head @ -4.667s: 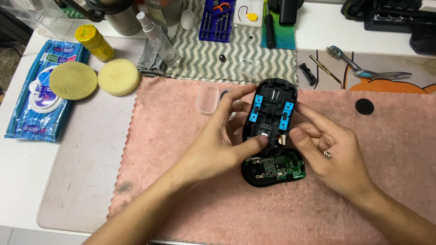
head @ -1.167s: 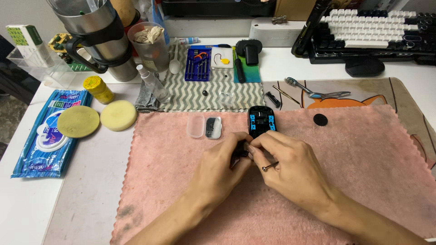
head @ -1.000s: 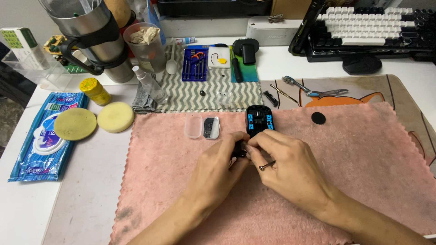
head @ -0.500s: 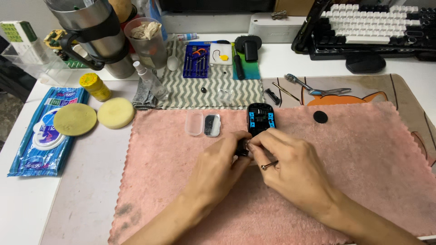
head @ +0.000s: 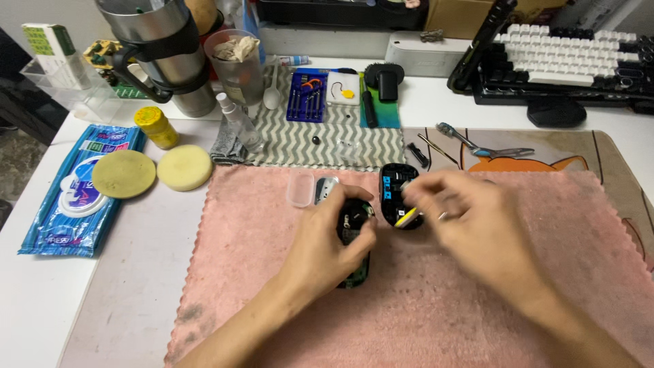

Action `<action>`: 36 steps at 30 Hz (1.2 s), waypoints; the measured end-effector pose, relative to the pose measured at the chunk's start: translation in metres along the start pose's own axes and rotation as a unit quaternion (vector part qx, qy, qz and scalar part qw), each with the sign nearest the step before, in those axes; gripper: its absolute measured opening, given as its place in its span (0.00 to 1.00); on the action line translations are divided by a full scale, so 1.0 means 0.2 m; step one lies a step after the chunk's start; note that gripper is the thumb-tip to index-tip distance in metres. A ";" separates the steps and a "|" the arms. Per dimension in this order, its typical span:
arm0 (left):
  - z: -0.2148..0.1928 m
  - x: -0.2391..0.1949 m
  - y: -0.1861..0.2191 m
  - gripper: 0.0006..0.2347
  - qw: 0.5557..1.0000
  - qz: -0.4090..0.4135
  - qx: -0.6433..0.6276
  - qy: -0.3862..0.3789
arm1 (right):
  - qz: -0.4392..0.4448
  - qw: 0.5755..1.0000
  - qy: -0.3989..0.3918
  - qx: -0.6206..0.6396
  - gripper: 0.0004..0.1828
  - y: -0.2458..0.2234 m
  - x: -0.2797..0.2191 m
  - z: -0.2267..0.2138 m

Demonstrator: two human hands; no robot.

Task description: The person disassembles a black computer mouse on a pink mat. They use a small screwdriver to remove screws, separate the casing halves, and detach the internal circuit board and other components.

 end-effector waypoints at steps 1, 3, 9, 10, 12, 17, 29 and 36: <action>-0.01 0.00 0.00 0.10 1.000 0.000 0.001 0.002 | -0.002 1.000 -0.001 0.000 0.08 -0.04 0.03 -0.02; 0.02 0.00 -0.01 0.09 0.995 0.002 -0.045 -0.086 | -0.008 1.000 0.025 0.000 0.08 -0.13 0.07 -0.09; 0.13 -0.05 -0.08 0.12 0.989 0.074 -0.001 -0.127 | -0.042 0.998 -0.015 0.039 0.07 -0.14 0.20 -0.02; 0.13 -0.04 -0.09 0.12 0.989 0.074 0.000 -0.128 | -0.041 0.998 -0.014 0.040 0.07 -0.16 0.20 -0.01; 0.09 -0.02 -0.08 0.11 0.994 0.100 -0.011 -0.053 | 0.000 0.997 -0.036 0.063 0.07 -0.18 0.20 0.03; 0.01 0.02 -0.06 0.12 0.985 -0.048 -0.160 0.036 | -0.003 0.996 -0.053 0.076 0.08 -0.21 0.22 0.07; -0.23 0.15 -0.23 0.12 0.981 -0.069 -0.165 0.075 | 0.028 0.978 -0.192 0.073 0.21 -0.26 0.42 0.27; -0.26 0.21 -0.49 0.11 0.950 -0.149 -0.251 0.114 | -0.130 0.958 -0.254 0.025 0.15 -0.24 0.61 0.45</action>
Point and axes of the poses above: each hand's wrist, its own x-axis towards the middle knuckle, its own z-axis out of the palm, y = z × x, the point moved 4 cm from there along x, towards the middle knuckle, and after that the axes turned 7 degrees about x, right-handed, at the moved point
